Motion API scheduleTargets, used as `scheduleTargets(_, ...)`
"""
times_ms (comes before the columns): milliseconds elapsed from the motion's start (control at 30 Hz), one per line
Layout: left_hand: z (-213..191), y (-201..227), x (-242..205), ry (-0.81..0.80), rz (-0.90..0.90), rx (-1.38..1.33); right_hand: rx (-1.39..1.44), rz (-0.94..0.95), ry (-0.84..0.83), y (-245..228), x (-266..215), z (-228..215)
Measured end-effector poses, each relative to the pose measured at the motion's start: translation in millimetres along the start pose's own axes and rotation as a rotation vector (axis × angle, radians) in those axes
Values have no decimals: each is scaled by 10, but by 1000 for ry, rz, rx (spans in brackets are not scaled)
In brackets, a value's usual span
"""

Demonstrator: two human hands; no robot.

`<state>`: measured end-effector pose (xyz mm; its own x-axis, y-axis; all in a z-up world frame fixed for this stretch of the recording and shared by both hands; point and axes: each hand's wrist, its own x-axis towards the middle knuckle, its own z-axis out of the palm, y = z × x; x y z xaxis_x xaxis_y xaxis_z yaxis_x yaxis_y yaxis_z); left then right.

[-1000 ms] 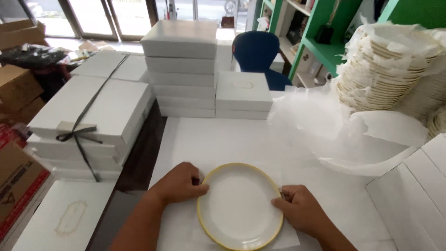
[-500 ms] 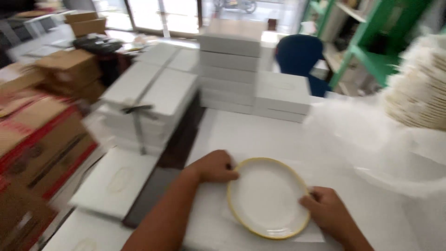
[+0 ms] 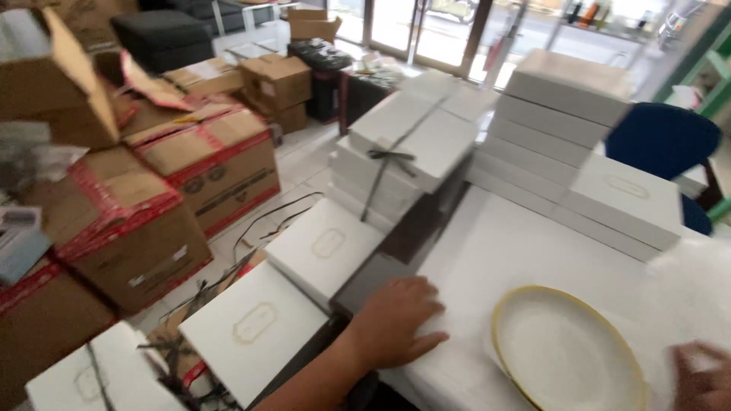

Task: Wrapping ceramic plates in protective paper and placing them into individual white boxes.

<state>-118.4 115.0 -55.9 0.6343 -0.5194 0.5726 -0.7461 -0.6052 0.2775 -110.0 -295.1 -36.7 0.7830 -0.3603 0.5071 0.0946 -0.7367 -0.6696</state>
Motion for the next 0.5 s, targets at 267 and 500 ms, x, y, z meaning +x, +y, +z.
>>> scheduleTargets(267,-63,80,-95,55,-171,-144,-210,-360,-485,-2520,-561,1175)
scheduleTargets(500,-2434,1237,981,-118,-423,-288,-545,-946,-997,-3609,-1001,2760)
